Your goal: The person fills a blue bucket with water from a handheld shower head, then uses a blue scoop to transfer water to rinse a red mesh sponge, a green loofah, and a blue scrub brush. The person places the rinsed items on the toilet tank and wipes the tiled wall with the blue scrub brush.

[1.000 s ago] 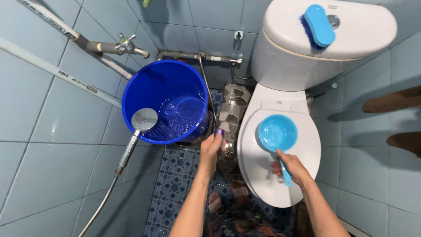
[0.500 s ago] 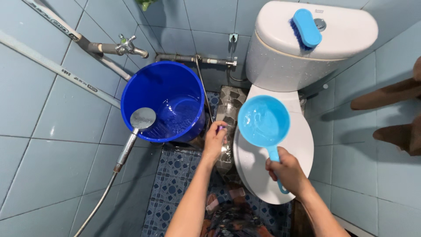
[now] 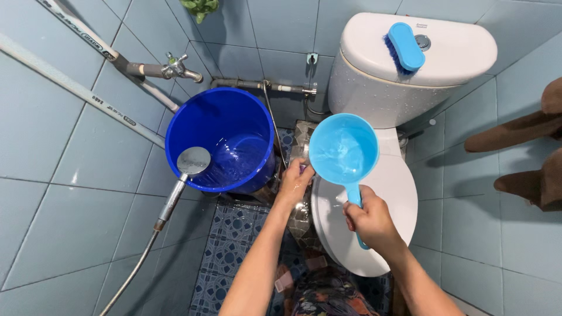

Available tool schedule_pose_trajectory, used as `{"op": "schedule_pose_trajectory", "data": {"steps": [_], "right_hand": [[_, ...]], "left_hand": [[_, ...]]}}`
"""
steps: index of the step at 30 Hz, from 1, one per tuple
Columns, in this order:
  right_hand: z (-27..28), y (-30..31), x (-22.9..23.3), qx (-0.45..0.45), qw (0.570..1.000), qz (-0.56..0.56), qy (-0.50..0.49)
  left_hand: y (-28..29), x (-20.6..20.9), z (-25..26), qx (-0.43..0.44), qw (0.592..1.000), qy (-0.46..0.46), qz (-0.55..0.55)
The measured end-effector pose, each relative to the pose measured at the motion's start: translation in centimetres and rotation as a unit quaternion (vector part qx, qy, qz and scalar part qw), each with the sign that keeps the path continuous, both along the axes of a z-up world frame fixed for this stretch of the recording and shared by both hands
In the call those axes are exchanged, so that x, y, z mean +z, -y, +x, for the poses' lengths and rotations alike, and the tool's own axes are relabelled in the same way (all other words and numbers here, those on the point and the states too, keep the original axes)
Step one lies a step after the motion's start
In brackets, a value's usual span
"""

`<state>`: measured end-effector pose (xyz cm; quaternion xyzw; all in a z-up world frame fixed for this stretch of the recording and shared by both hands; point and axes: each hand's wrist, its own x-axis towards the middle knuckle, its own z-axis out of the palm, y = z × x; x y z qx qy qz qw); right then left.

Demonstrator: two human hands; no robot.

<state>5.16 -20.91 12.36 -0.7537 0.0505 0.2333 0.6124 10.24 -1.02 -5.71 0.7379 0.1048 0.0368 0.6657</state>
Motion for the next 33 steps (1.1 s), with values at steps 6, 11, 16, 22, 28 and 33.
{"op": "schedule_pose_trajectory", "data": {"steps": [6,11,16,22,28,33], "right_hand": [[-0.5,0.3,0.4,-0.017,1.0,0.002,-0.011],[-1.3,0.7,-0.1,0.021,0.995,-0.099,-0.001],[-3.0,0.5,-1.5,0.104,0.923,-0.223,0.298],[-3.5,0.1,-0.6,0.092,0.917,-0.215,0.323],[-1.6,-0.2,1.1,0.017,0.999,-0.013,-0.027],[-0.8,0.5,-0.8,-0.024,0.996,0.069,-0.041]], "left_hand": [[-0.1,1.9,-1.2,0.04,0.984,-0.079,-0.153],[-0.9,4.2,-1.8,0.029,0.965,-0.061,-0.253],[-1.3,4.2,-2.1,0.014,0.941,-0.04,-0.335],[-0.8,3.1,-2.2,-0.003,0.956,0.019,-0.293],[0.1,2.6,-1.4,0.04,0.972,-0.1,-0.207],[-2.0,3.1,-1.0,0.027,0.95,-0.121,-0.287]]}}
